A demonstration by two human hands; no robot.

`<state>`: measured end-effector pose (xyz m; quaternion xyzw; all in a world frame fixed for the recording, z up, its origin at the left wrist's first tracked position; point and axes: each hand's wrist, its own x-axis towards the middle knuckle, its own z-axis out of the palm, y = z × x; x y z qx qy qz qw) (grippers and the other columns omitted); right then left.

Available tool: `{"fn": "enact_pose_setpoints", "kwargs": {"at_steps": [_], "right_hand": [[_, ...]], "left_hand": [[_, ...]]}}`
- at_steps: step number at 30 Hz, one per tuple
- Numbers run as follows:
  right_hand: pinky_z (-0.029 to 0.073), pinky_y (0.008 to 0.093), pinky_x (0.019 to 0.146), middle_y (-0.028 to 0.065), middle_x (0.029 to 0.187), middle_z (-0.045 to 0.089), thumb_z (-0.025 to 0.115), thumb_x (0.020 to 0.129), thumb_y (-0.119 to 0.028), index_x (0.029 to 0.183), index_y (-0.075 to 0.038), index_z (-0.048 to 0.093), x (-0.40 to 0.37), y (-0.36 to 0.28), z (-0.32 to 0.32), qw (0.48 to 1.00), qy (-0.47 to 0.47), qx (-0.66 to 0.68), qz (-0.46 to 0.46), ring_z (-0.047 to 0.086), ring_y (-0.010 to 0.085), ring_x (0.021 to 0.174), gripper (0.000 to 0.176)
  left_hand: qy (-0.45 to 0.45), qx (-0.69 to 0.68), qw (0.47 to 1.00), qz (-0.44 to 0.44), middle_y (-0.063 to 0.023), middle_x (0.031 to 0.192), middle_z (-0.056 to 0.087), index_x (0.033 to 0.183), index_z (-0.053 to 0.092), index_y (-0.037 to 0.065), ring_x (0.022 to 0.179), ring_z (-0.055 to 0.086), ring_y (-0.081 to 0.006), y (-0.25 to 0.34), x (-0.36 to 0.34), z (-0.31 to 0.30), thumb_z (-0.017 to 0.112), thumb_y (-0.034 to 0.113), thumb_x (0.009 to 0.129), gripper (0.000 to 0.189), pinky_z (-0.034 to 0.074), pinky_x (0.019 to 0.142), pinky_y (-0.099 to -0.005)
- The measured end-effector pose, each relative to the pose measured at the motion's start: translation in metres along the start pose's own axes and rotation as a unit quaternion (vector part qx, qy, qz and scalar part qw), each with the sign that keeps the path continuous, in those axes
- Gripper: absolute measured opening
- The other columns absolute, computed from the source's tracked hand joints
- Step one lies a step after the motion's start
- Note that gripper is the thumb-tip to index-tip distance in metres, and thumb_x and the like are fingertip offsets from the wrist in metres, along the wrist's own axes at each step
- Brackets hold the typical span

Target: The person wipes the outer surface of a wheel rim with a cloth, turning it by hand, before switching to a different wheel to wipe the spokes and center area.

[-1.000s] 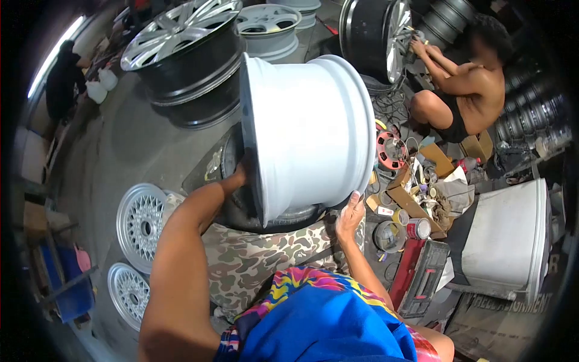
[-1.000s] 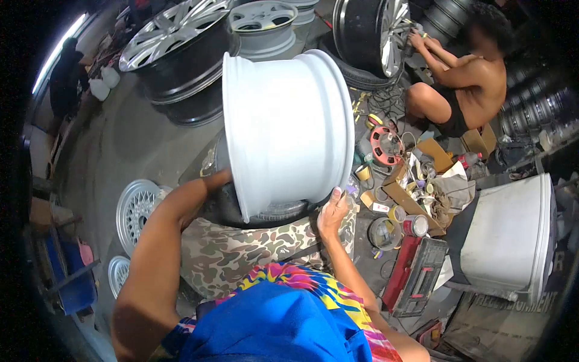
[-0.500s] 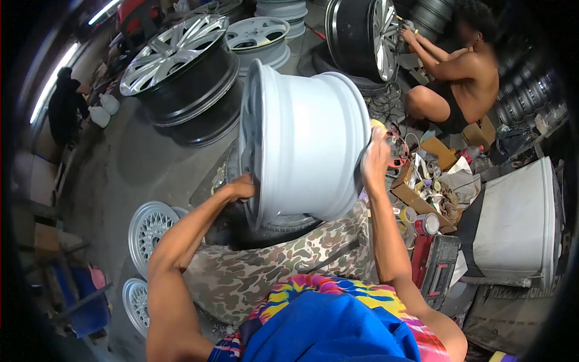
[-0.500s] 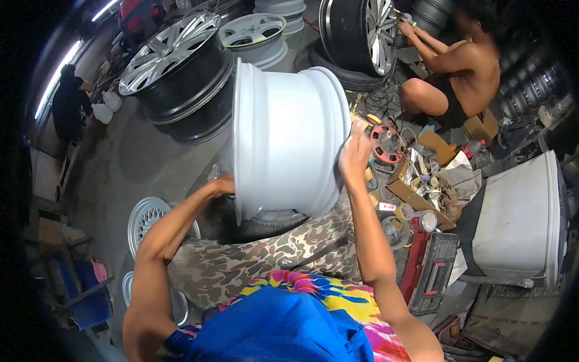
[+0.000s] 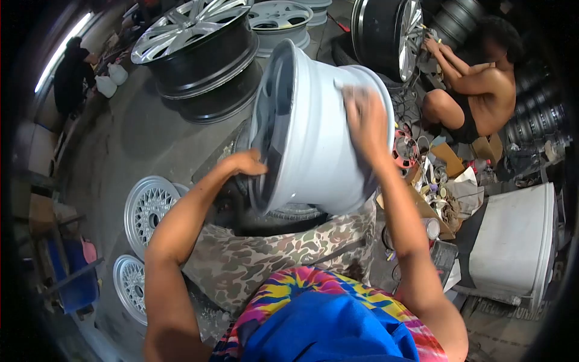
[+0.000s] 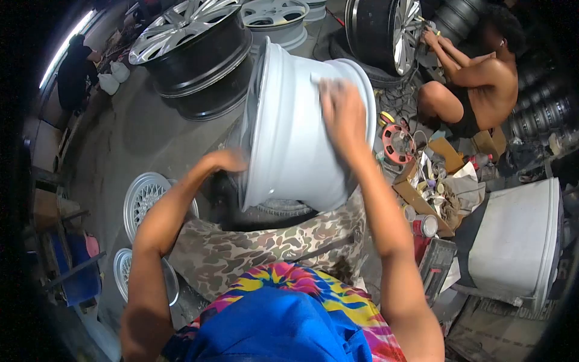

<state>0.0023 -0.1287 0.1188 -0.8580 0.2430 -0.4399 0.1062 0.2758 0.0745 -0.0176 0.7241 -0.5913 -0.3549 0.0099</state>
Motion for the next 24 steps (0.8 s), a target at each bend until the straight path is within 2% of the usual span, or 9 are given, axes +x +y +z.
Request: {"fn": "enact_pose_setpoints", "kwargs": {"at_steps": [2,7,10,12,14,18,20,22,24], "right_hand": [[0.052,0.0484,0.087,0.0273,0.096,0.069,0.064,0.096,-0.033,0.098,-0.001,0.078,0.082,0.038,0.023,0.981,-0.174,-0.046,0.077,0.066,0.0444,0.095,0.036],[0.053,0.0461,0.087,0.0271,0.099,0.071,0.063,0.096,-0.039,0.096,-0.001,0.077,0.122,0.038,0.084,0.971,-0.196,0.033,0.133,0.068,0.0432,0.098,0.041],[0.053,0.0449,0.087,0.0271,0.101,0.07,0.059,0.1,-0.03,0.103,-0.001,0.076,0.057,-0.045,0.027,0.984,-0.126,0.039,0.121,0.067,0.0434,0.101,0.034],[0.047,0.0472,0.107,0.02,0.125,0.069,0.063,0.096,-0.006,0.121,0.002,0.07,-0.043,-0.065,0.014,0.995,0.059,0.027,-0.078,0.063,0.0395,0.121,0.028],[0.04,0.0511,0.114,0.0176,0.136,0.064,0.064,0.093,-0.003,0.126,0.002,0.068,-0.124,-0.07,-0.022,0.988,-0.092,0.046,-0.118,0.058,0.0386,0.13,0.033],[0.042,0.0489,0.113,0.0199,0.135,0.064,0.063,0.094,-0.003,0.126,0.002,0.068,-0.072,-0.041,-0.031,0.996,-0.032,-0.027,-0.076,0.059,0.039,0.128,0.033],[0.05,0.0451,0.1,0.023,0.122,0.069,0.058,0.099,-0.015,0.118,0.002,0.071,-0.007,-0.014,-0.013,0.999,-0.032,-0.013,-0.037,0.066,0.0392,0.113,0.028],[0.052,0.0512,0.08,0.0265,0.096,0.07,0.055,0.1,-0.03,0.095,-0.002,0.076,0.066,0.022,0.019,0.994,-0.107,-0.015,-0.002,0.067,0.0449,0.089,0.035],[0.054,0.048,0.09,0.0247,0.102,0.072,0.062,0.093,-0.046,0.1,-0.007,0.079,0.113,0.047,0.066,0.964,-0.219,-0.063,0.135,0.07,0.0412,0.099,0.043]], "left_hand": [[0.084,-0.031,0.996,0.003,-0.0179,0.095,0.076,0.119,0.067,-0.001,0.084,0.07,-0.0263,0.041,-0.03,-0.037,0.065,0.026,0.088,0.041,0.055,0.077,-0.041],[0.269,-0.144,0.951,0.053,-0.0127,0.103,0.074,0.122,0.068,0.002,0.081,0.063,-0.0154,0.089,-0.076,-0.083,0.071,0.022,0.087,0.041,0.052,0.08,-0.0305],[0.366,-0.159,0.912,0.091,-0.0103,0.108,0.073,0.121,0.069,0.001,0.086,0.062,-0.0139,0.114,-0.083,-0.099,0.063,0.019,0.093,0.034,0.051,0.086,-0.0295],[0.385,-0.27,0.874,0.123,-0.0076,0.108,0.073,0.121,0.069,0.0,0.092,0.062,-0.0136,0.136,-0.087,-0.104,0.055,0.016,0.1,0.03,0.049,0.09,-0.029],[0.421,-0.305,0.84,0.156,-0.0082,0.108,0.071,0.121,0.066,-0.005,0.098,0.06,-0.0116,0.154,-0.08,-0.096,0.051,0.027,0.108,0.037,0.046,0.092,-0.0283],[0.359,-0.358,0.851,0.141,-0.0126,0.112,0.069,0.124,0.062,-0.008,0.108,0.059,-0.0161,0.177,-0.07,-0.086,0.046,0.038,0.11,0.05,0.042,0.1,-0.0297],[0.497,-0.304,0.806,0.108,-0.0272,0.101,0.067,0.116,0.061,-0.008,0.095,0.066,-0.0343,0.175,-0.05,-0.076,0.043,0.047,0.108,0.058,0.048,0.088,-0.0413],[0.57,-0.258,0.774,0.102,-0.0283,0.089,0.064,0.104,0.06,-0.01,0.084,0.062,-0.0366,0.176,-0.042,-0.078,0.041,0.049,0.108,0.062,0.045,0.081,-0.0468],[0.462,-0.324,0.818,0.109,-0.0246,0.083,0.065,0.099,0.061,-0.009,0.079,0.061,-0.0338,0.186,-0.054,-0.088,0.04,0.048,0.109,0.062,0.045,0.078,-0.0465]]}}
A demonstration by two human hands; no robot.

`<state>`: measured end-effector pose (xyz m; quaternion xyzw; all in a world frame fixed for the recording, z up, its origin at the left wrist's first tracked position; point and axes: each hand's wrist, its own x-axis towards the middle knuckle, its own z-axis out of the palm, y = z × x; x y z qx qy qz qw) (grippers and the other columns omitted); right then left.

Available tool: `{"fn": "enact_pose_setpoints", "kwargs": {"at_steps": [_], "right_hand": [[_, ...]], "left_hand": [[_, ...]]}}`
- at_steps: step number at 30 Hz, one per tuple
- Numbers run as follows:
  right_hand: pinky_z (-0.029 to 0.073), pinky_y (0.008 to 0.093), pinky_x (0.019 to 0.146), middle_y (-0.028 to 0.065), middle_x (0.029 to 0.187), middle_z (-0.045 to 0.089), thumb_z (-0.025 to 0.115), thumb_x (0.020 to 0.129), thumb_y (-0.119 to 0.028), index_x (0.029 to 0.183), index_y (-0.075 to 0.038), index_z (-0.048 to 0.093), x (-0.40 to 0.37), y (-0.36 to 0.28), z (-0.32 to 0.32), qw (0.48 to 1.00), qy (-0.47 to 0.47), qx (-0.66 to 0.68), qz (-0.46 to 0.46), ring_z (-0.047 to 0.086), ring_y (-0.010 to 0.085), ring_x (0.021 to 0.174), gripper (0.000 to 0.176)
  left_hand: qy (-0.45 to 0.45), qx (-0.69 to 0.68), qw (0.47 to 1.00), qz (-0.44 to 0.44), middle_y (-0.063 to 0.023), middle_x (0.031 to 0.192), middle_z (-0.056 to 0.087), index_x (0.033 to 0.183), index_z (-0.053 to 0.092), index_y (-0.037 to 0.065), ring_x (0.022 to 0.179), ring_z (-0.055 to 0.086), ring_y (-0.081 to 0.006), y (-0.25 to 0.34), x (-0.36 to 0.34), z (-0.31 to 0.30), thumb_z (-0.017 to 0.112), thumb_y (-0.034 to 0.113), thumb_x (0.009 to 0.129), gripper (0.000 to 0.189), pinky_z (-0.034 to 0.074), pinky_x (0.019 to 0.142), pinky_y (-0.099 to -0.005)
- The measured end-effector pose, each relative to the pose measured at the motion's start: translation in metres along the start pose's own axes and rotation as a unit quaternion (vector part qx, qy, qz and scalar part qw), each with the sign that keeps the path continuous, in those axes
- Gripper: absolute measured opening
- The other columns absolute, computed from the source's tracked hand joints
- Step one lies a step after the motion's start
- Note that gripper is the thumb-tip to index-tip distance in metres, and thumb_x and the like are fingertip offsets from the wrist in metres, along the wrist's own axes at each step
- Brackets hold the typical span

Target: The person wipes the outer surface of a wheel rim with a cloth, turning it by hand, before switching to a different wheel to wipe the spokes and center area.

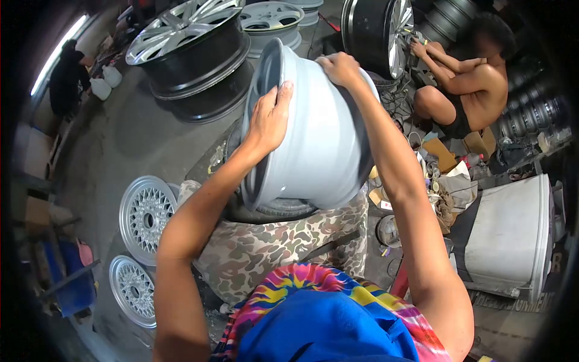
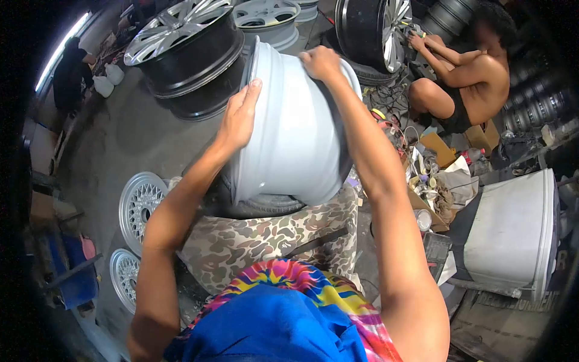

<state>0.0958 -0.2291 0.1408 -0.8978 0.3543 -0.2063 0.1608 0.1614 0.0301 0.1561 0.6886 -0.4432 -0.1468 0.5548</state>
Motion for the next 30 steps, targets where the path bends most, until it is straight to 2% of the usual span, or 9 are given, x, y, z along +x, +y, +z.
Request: {"fn": "enact_pose_setpoints", "kwargs": {"at_steps": [4,6,7,12,15,18,22,26,30], "right_hand": [[0.053,0.0472,0.087,0.0214,0.103,0.073,0.063,0.094,-0.046,0.105,-0.008,0.079,-0.039,-0.074,0.011,0.964,0.121,0.236,-0.019,0.07,0.0412,0.097,0.042],[0.053,0.0456,0.084,0.0199,0.104,0.073,0.061,0.1,-0.026,0.111,-0.002,0.076,-0.127,-0.115,0.006,0.928,0.23,0.293,-0.033,0.069,0.0399,0.093,0.03],[0.053,0.0442,0.086,0.0189,0.114,0.072,0.064,0.097,-0.015,0.114,0.0,0.075,-0.169,-0.126,0.019,0.907,0.315,0.266,-0.09,0.068,0.0369,0.1,0.025],[0.052,0.0459,0.102,0.02,0.124,0.068,0.071,0.084,0.004,0.117,0.002,0.074,-0.233,-0.121,0.034,0.909,0.304,0.176,-0.226,0.065,0.0371,0.118,0.033],[0.054,0.0453,0.083,0.0205,0.107,0.07,0.063,0.097,-0.012,0.111,0.0,0.074,-0.13,-0.116,0.006,0.919,0.269,0.241,-0.16,0.068,0.0389,0.095,0.022],[0.054,0.0474,0.084,0.0247,0.097,0.072,0.062,0.094,-0.04,0.092,-0.006,0.08,-0.001,-0.078,0.009,0.987,0.081,0.135,-0.028,0.07,0.0418,0.093,0.038],[0.053,0.0473,0.085,0.0226,0.098,0.074,0.062,0.093,-0.042,0.092,-0.009,0.08,0.024,-0.073,0.029,0.965,0.036,0.253,0.049,0.071,0.0404,0.094,0.038],[0.054,0.0433,0.087,0.022,0.111,0.07,0.068,0.092,-0.008,0.113,0.003,0.073,-0.153,-0.125,0.018,0.913,0.294,0.242,-0.144,0.068,0.037,0.105,0.025],[0.05,0.0428,0.099,0.0194,0.118,0.067,0.07,0.085,0.0,0.118,0.002,0.073,-0.206,-0.113,0.02,0.898,0.3,0.19,-0.261,0.062,0.0376,0.116,0.033]], "left_hand": [[-0.012,-0.025,1.0,0.009,-0.021,0.078,0.065,0.097,0.063,-0.009,0.075,0.058,-0.0297,-0.012,0.002,-0.004,0.039,0.048,0.109,0.063,0.045,0.077,-0.045],[-0.053,-0.1,0.993,-0.033,-0.0118,0.112,0.067,0.12,0.064,-0.011,0.104,0.056,-0.0128,-0.009,-0.004,-0.007,0.038,0.043,0.112,0.06,0.042,0.099,-0.0299],[-0.005,-0.106,0.994,-0.006,-0.0232,0.093,0.069,0.112,0.065,-0.008,0.087,0.061,-0.0281,-0.009,-0.007,-0.002,0.037,0.049,0.11,0.064,0.047,0.086,-0.0411],[0.024,-0.132,0.986,-0.101,-0.026,0.11,0.067,0.123,0.062,-0.006,0.1,0.065,-0.0343,0.019,-0.025,-0.005,0.034,0.047,0.111,0.061,0.046,0.091,-0.0423],[0.03,-0.074,0.996,0.04,-0.0265,0.091,0.062,0.104,0.059,-0.005,0.086,0.061,-0.0392,0.015,-0.019,-0.003,0.033,0.04,0.112,0.052,0.046,0.083,-0.0452],[0.011,-0.016,1.0,0.018,-0.025,0.084,0.06,0.102,0.058,-0.006,0.078,0.057,-0.038,0.012,-0.018,-0.006,0.033,0.04,0.112,0.053,0.044,0.078,-0.046],[0.018,-0.012,1.0,0.013,-0.0257,0.089,0.062,0.106,0.06,-0.008,0.082,0.059,-0.0361,0.006,-0.017,-0.005,0.032,0.041,0.112,0.056,0.046,0.081,-0.0443],[0.044,-0.086,0.995,0.019,-0.0291,0.105,0.067,0.119,0.06,-0.01,0.099,0.064,-0.0395,-0.001,-0.022,0.0,0.03,0.044,0.111,0.063,0.047,0.093,-0.0417],[-0.039,-0.134,0.987,-0.079,-0.0338,0.121,0.064,0.129,0.057,-0.012,0.119,0.06,-0.0447,0.015,-0.029,-0.009,0.025,0.049,0.111,0.071,0.043,0.103,-0.0427]]}}
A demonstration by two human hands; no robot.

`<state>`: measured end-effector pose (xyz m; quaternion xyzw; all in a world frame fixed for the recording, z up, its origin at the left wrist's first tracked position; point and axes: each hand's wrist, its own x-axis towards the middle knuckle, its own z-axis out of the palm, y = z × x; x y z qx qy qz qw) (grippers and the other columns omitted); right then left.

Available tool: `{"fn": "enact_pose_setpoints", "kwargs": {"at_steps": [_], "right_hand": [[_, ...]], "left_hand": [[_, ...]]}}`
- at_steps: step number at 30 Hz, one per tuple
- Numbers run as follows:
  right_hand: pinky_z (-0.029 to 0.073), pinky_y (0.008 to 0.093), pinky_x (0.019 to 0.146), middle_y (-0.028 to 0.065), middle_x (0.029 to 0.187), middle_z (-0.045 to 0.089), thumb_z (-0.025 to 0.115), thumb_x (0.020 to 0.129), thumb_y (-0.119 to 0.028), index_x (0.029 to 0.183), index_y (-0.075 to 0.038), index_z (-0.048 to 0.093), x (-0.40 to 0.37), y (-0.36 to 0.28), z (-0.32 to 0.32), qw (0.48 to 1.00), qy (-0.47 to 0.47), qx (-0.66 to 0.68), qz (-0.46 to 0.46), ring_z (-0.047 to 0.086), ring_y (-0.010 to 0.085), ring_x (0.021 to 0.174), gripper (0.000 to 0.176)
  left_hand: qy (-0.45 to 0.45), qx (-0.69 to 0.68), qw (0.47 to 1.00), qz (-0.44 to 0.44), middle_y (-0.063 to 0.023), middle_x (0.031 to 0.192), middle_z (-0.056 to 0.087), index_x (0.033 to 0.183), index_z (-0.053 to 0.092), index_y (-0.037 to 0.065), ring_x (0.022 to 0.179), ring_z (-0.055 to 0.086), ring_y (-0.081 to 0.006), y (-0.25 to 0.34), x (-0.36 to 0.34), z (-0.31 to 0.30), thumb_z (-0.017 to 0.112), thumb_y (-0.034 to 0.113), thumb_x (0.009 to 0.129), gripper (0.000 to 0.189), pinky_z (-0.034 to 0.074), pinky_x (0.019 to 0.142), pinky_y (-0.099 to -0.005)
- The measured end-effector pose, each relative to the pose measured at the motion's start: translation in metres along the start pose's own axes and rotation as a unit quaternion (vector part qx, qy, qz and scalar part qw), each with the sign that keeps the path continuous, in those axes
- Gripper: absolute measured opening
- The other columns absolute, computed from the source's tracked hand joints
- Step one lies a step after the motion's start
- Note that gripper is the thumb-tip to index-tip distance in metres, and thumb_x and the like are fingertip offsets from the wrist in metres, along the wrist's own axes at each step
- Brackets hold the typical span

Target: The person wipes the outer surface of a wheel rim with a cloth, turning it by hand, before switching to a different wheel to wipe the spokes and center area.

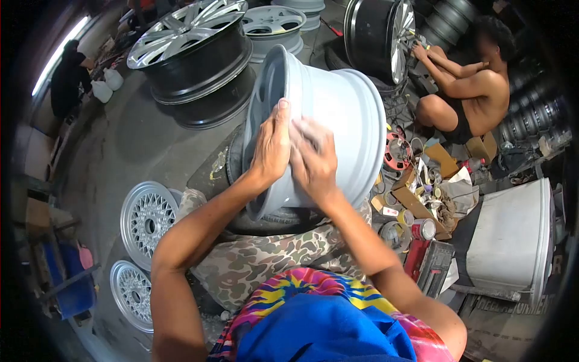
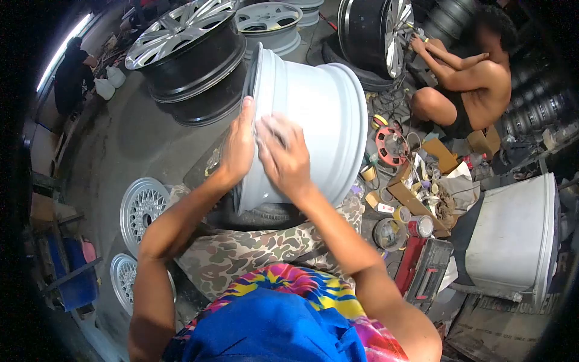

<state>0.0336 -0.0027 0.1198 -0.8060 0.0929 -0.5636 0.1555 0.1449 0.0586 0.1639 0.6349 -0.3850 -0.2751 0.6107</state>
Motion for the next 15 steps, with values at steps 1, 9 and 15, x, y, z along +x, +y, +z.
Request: {"fn": "enact_pose_setpoints", "kwargs": {"at_steps": [1,9,15], "right_hand": [[0.05,0.042,0.098,0.0192,0.119,0.067,0.068,0.088,-0.003,0.117,0.001,0.074,0.015,0.005,-0.001,0.999,-0.02,0.001,0.034,0.062,0.0358,0.115,0.03],[0.053,0.042,0.079,0.0219,0.094,0.074,0.07,0.092,-0.034,0.105,0.0,0.077,0.161,0.188,0.101,0.929,-0.262,0.03,0.258,0.071,0.0354,0.085,0.037],[0.054,0.0411,0.08,0.0176,0.099,0.074,0.064,0.096,-0.016,0.106,0.0,0.076,0.085,0.032,0.037,0.981,0.048,0.1,0.162,0.072,0.0338,0.088,0.022]], "left_hand": [[0.013,0.033,0.999,0.036,-0.0339,0.121,0.064,0.13,0.056,-0.011,0.119,0.059,-0.045,-0.001,0.0,0.002,0.024,0.049,0.111,0.071,0.043,0.104,-0.0428],[0.044,0.129,0.987,0.085,-0.0307,0.096,0.063,0.109,0.059,-0.01,0.094,0.063,-0.0436,0.008,0.005,0.002,0.026,0.044,0.112,0.063,0.046,0.087,-0.0472],[0.059,0.032,0.994,0.087,-0.0194,0.107,0.067,0.122,0.058,-0.009,0.104,0.063,-0.0298,0.001,-0.002,0.004,0.022,0.051,0.112,0.071,0.046,0.097,-0.0389]]}}
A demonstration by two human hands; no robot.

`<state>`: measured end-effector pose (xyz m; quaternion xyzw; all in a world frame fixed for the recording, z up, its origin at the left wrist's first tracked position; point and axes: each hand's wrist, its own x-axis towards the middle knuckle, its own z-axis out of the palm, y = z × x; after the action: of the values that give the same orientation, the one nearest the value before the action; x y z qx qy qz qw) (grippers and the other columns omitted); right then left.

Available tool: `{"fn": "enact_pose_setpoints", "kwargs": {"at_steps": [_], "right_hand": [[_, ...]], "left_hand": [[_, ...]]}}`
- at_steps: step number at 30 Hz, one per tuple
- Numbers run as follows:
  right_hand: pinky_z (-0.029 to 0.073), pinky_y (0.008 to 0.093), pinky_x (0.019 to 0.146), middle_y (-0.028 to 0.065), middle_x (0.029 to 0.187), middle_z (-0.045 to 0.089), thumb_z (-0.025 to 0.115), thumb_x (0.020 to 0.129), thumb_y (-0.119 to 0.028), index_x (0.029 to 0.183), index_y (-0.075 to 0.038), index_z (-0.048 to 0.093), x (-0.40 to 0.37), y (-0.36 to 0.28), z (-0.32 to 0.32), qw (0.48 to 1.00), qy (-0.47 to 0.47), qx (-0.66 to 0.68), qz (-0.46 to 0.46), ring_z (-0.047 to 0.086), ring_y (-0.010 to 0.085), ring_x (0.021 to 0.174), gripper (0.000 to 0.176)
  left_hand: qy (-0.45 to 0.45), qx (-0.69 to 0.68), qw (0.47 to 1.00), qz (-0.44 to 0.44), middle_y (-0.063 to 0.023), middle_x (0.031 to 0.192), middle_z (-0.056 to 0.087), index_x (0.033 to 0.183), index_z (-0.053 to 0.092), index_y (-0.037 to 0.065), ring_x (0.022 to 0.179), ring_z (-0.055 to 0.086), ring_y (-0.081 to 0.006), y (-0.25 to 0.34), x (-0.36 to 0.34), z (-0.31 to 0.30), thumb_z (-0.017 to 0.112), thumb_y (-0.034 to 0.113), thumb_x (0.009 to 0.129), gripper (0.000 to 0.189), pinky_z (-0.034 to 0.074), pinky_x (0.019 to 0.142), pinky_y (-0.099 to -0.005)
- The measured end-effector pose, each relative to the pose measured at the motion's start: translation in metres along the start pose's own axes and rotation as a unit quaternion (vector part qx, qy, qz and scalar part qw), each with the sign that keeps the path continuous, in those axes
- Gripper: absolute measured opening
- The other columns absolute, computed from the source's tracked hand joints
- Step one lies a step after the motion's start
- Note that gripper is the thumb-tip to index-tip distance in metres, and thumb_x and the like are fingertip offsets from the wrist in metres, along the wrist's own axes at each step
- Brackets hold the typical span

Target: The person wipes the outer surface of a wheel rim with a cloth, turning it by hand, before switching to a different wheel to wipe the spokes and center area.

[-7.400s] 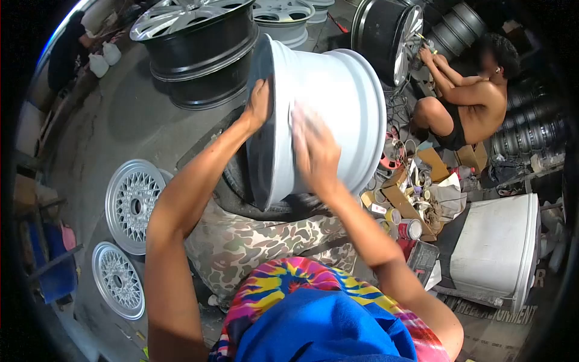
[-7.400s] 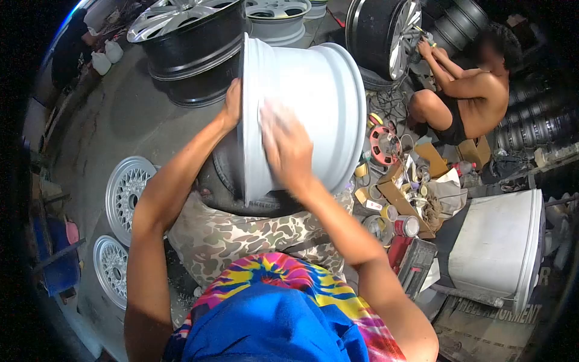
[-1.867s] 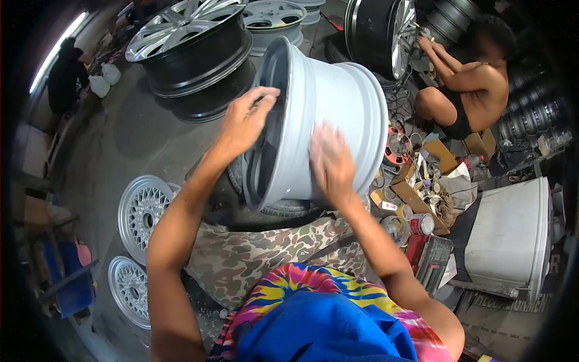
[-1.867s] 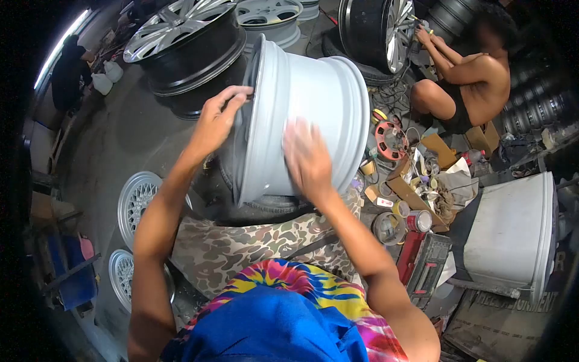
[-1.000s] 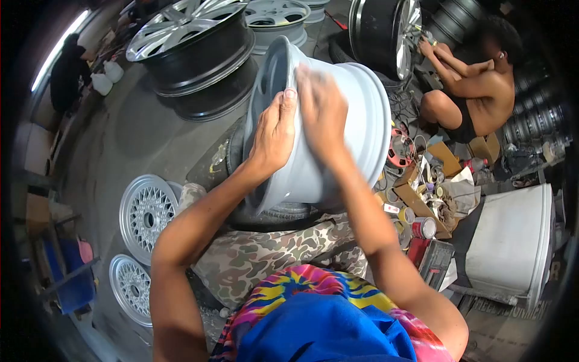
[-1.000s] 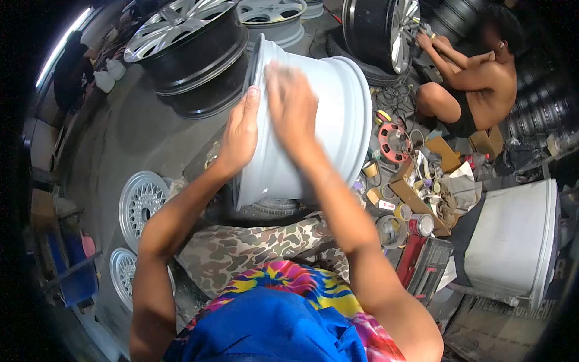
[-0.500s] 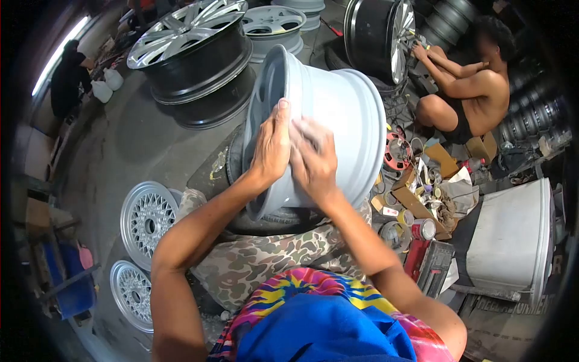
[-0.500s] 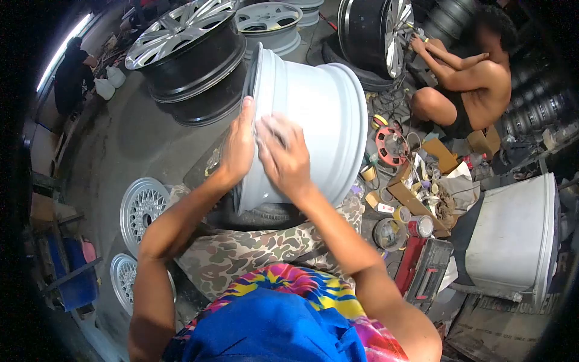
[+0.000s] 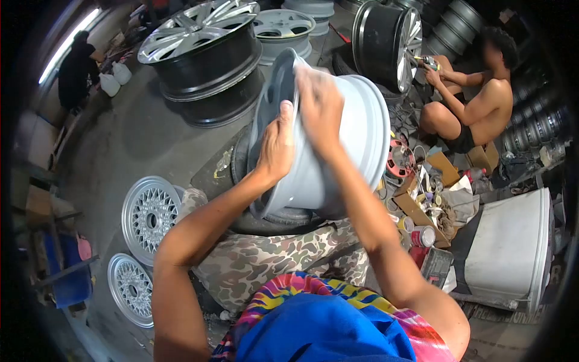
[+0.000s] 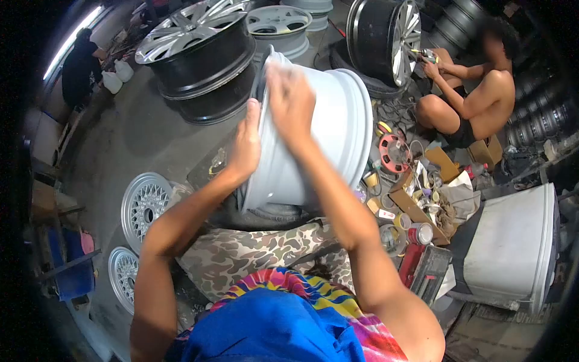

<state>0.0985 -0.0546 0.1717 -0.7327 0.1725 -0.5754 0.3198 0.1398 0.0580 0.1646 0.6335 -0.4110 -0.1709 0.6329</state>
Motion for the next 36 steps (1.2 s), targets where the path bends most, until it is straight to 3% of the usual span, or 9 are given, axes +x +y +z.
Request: {"fn": "enact_pose_setpoints", "kwargs": {"at_steps": [3,9,15,18,20,24,25,31,36], "right_hand": [[0.052,0.0448,0.101,0.0198,0.12,0.07,0.071,0.08,0.002,0.11,-0.001,0.077,-0.093,-0.042,-0.029,0.993,-0.035,-0.041,-0.104,0.066,0.0378,0.116,0.031],[0.055,0.0383,0.084,0.0167,0.1,0.074,0.066,0.096,-0.022,0.101,-0.001,0.077,0.046,0.018,0.007,0.991,-0.108,-0.082,-0.012,0.072,0.0325,0.094,0.025],[0.054,0.0341,0.085,0.0186,0.105,0.076,0.063,0.097,-0.032,0.111,-0.006,0.077,0.119,0.18,0.065,0.955,-0.249,-0.052,0.154,0.074,0.0234,0.096,0.033],[0.053,0.0346,0.085,0.0191,0.105,0.076,0.06,0.1,-0.026,0.114,-0.002,0.074,0.077,0.101,0.011,0.959,-0.208,-0.116,0.153,0.073,0.0243,0.094,0.031],[0.053,0.0456,0.085,0.0239,0.104,0.073,0.057,0.102,-0.025,0.103,0.003,0.075,0.002,0.038,-0.042,0.976,-0.151,-0.155,0.04,0.069,0.042,0.091,0.033],[0.043,0.051,0.111,0.0178,0.138,0.063,0.067,0.088,-0.004,0.13,-0.001,0.067,-0.132,0.015,-0.139,0.936,-0.232,-0.22,-0.149,0.058,0.0344,0.13,0.042],[0.043,0.051,0.111,0.0178,0.138,0.063,0.067,0.088,-0.004,0.13,-0.001,0.067,-0.123,0.017,-0.147,0.935,-0.234,-0.222,-0.147,0.058,0.0344,0.13,0.042],[0.049,0.0472,0.102,0.0203,0.119,0.072,0.06,0.097,-0.027,0.11,-0.002,0.076,0.045,0.071,-0.106,0.874,-0.305,-0.378,0.003,0.068,0.0388,0.11,0.033],[0.053,0.0464,0.09,0.0235,0.101,0.073,0.06,0.095,-0.05,0.101,-0.005,0.079,0.103,0.17,-0.013,0.887,-0.31,-0.306,0.152,0.071,0.0388,0.099,0.05]], "left_hand": [[-0.03,-0.217,0.962,-0.16,-0.0121,0.124,0.061,0.144,0.051,-0.004,0.12,0.057,-0.0189,-0.001,-0.006,-0.002,0.018,0.064,0.108,0.085,0.04,0.109,-0.0309],[-0.068,-0.144,0.977,-0.143,-0.0264,0.16,0.034,0.154,0.025,-0.015,0.147,0.037,-0.0295,-0.003,-0.004,-0.006,0.014,0.07,0.104,0.099,0.024,0.123,-0.0367],[-0.057,-0.02,0.993,-0.097,-0.0278,0.152,0.046,0.146,0.039,-0.019,0.145,0.041,-0.0287,0.003,-0.002,-0.009,0.022,0.061,0.108,0.09,0.025,0.122,-0.0356],[-0.056,0.052,0.997,0.012,-0.0286,0.1,0.065,0.106,0.062,-0.01,0.089,0.062,-0.0309,-0.028,0.008,-0.013,0.054,0.042,0.104,0.053,0.047,0.086,-0.0411],[-0.072,0.036,0.997,-0.003,-0.0289,0.099,0.066,0.104,0.062,-0.01,0.089,0.063,-0.0334,-0.017,0.006,-0.012,0.057,0.038,0.103,0.049,0.047,0.086,-0.0419],[-0.024,0.098,0.995,0.028,-0.0253,0.104,0.069,0.114,0.06,-0.01,0.094,0.065,-0.0329,-0.025,0.002,0.0,0.062,0.027,0.098,0.041,0.049,0.086,-0.0402],[0.008,0.157,0.987,0.038,-0.0209,0.106,0.072,0.124,0.059,-0.012,0.093,0.068,-0.0234,-0.023,-0.001,0.004,0.062,0.026,0.099,0.045,0.051,0.085,-0.0341],[0.039,0.279,0.951,0.13,-0.0339,0.106,0.067,0.131,0.047,-0.024,0.095,0.069,-0.0367,-0.025,0.003,0.004,0.076,0.031,0.087,0.076,0.052,0.086,-0.0409],[-0.023,0.271,0.962,0.033,-0.0342,0.098,0.068,0.126,0.05,-0.024,0.091,0.069,-0.0418,-0.004,0.007,-0.002,0.076,0.035,0.087,0.076,0.052,0.087,-0.0467]]}}
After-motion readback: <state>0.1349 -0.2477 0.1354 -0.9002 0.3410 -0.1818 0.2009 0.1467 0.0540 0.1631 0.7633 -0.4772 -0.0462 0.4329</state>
